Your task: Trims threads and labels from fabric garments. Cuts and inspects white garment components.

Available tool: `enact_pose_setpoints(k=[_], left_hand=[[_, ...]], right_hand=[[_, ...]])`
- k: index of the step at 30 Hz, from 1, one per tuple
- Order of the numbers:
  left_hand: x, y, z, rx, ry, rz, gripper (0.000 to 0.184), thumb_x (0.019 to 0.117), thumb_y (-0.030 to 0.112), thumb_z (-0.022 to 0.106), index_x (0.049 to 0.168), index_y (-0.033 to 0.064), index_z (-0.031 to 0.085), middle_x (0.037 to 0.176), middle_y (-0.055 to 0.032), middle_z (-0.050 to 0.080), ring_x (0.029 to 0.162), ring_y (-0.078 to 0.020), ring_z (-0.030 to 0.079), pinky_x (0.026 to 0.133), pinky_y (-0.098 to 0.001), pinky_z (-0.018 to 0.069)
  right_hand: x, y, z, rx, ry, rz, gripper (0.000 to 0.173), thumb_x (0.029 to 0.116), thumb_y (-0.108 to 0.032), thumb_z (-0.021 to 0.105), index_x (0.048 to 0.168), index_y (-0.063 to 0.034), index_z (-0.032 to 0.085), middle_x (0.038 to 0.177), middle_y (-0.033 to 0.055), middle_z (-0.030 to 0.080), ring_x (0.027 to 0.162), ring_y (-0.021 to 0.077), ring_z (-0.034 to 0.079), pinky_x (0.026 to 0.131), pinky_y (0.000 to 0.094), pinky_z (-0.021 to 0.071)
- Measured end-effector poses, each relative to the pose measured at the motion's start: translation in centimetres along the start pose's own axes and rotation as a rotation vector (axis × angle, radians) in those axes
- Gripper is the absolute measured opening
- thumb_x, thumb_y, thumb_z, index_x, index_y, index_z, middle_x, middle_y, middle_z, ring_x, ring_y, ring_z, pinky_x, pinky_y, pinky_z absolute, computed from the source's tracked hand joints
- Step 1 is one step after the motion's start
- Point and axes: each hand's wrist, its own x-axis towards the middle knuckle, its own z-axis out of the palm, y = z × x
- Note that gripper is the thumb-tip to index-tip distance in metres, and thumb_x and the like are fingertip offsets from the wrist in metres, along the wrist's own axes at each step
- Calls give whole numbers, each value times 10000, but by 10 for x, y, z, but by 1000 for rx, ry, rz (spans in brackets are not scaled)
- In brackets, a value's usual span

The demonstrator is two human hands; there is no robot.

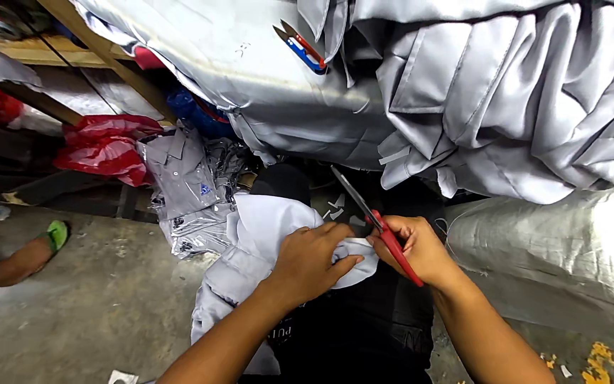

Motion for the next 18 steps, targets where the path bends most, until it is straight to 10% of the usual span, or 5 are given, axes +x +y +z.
enact_pose_setpoints(k=[4, 10, 12, 14, 18], left_hand=[[-19, -3, 8, 25, 278, -120, 363, 954, 469, 624, 1122, 171, 744, 875, -11, 703, 689, -163, 643, 592, -396, 490], [-18, -5, 12, -357, 231, -243, 492, 1037, 534, 460, 1035, 115, 718, 853, 10, 634, 733, -88, 583, 661, -328, 499], [-8, -4, 9, -338, 165, -231, 530, 972, 570, 575, 1184, 95, 675, 1025, -37, 674, 883, -157, 627, 775, -431, 525], [-1, -4, 7, -412, 26, -168, 478, 973, 545, 599, 1039, 86, 716, 915, -24, 694, 919, -143, 637, 930, -484, 435], [2, -10, -4, -559, -123, -129, 372, 1028, 423, 566, 948, 89, 711, 774, 52, 640, 741, -4, 587, 747, -289, 487]], right_hand=[[-3, 10, 22, 41, 338, -64, 114, 872, -130, 658, 828, -27, 677, 658, -66, 609, 579, -85, 528, 547, 102, 443], [-10, 12, 48, 329, 456, -213, 57, 901, -66, 661, 863, -47, 700, 735, -112, 674, 638, -99, 578, 588, 91, 494], [-11, 9, 47, 344, 462, -246, 63, 923, -105, 669, 877, -80, 703, 755, -122, 679, 664, -98, 587, 615, 94, 499], [-11, 5, 43, 364, 469, -249, 65, 936, -129, 674, 882, -112, 705, 748, -134, 680, 642, -85, 598, 590, 106, 513], [-18, 2, 18, 380, 282, -133, 65, 949, -149, 669, 904, -110, 695, 710, -152, 646, 582, -79, 568, 538, 114, 496]])
